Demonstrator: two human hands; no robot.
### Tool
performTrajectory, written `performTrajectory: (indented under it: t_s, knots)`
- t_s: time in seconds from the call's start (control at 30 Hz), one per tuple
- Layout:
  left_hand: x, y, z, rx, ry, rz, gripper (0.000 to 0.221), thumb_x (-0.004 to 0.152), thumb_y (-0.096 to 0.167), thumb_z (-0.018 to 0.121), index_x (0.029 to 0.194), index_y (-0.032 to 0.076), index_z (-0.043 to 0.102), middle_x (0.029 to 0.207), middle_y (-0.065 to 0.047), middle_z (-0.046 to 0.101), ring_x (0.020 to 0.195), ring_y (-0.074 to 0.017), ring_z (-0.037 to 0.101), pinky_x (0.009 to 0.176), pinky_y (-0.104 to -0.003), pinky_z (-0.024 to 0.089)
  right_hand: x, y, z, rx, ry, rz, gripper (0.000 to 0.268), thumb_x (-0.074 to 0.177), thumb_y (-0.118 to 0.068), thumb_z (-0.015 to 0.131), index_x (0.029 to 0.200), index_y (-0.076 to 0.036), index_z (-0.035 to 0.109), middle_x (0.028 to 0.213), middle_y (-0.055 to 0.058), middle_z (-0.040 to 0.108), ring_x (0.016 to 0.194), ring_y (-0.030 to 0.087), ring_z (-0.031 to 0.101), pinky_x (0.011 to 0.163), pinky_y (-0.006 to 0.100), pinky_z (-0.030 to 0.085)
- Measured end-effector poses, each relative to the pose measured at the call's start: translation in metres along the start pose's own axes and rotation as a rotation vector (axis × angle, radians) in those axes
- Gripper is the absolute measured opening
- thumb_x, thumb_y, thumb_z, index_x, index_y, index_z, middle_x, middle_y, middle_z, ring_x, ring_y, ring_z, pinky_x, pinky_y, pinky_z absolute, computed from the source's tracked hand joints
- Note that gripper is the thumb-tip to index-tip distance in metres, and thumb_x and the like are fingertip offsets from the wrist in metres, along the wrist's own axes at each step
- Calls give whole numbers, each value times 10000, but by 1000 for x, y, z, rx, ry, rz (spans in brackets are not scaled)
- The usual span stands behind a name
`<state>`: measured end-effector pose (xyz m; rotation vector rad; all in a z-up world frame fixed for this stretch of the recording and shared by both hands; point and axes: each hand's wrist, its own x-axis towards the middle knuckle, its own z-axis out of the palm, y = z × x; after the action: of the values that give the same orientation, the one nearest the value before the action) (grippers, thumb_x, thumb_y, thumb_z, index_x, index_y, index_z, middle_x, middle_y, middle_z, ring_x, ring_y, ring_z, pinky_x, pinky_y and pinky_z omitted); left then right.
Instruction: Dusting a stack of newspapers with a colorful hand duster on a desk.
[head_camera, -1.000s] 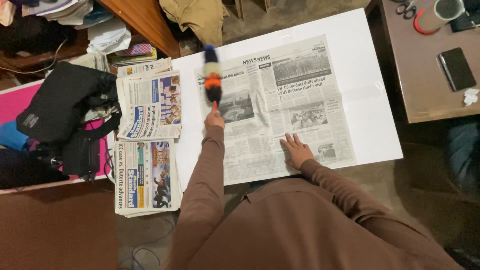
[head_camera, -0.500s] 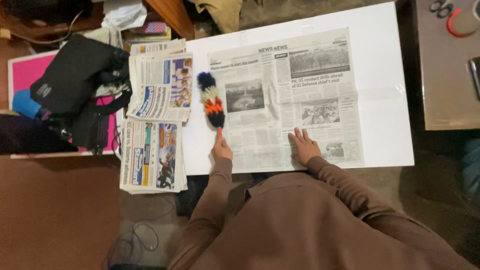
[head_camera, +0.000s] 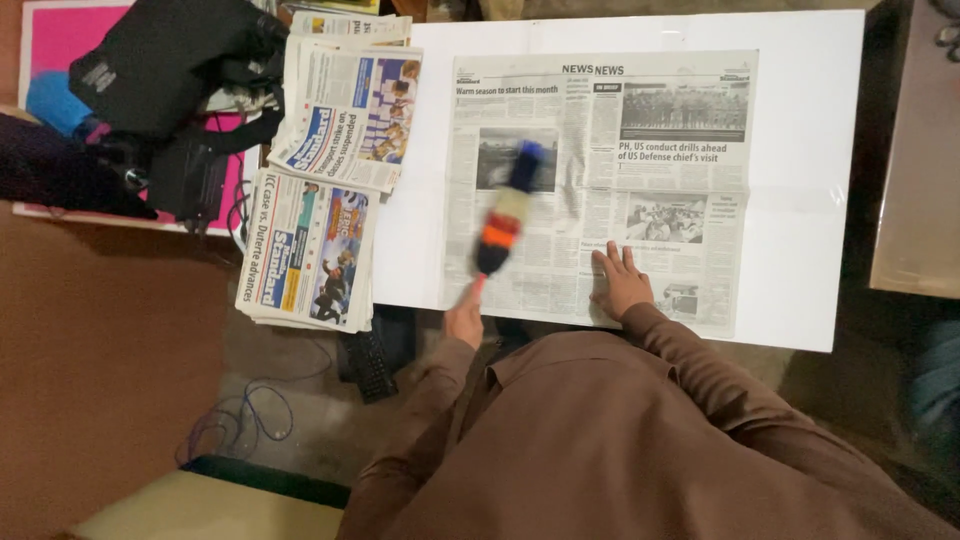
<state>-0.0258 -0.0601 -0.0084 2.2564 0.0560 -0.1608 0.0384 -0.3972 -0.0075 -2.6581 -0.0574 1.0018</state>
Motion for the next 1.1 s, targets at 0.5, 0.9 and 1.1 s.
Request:
performTrajectory:
  t_s: [0.5,0.9,1.1]
  knots:
    - [-48,-77,28,151,-46,127,509,1033,117,563,1521,261,575,793,-228,683,649,-263,668,662,-398,592,-6,-1,-2,3,47,-34,949,867,-340,780,1615,-316,196,1745,33,48,1597,305,76,1177,532,344]
    - [-110,-75,-8,284,-221,117,446,1032,268,531,1475,278,585,562,-67,562,431,-159,477,448,-380,481,2,12,13,30,87,-76,980,853,-356,795,1613,-246,186,1743,41,62,1601,315,68,1146,553,360]
    - [-127,-112,-7,278,198,-410,417,1054,272,542,1465,254,613,712,-215,647,536,-307,576,526,-534,504,-4,1,0,29,86,-54,918,855,-341,797,1595,-303,255,1738,56,80,1590,318,96,1152,554,363]
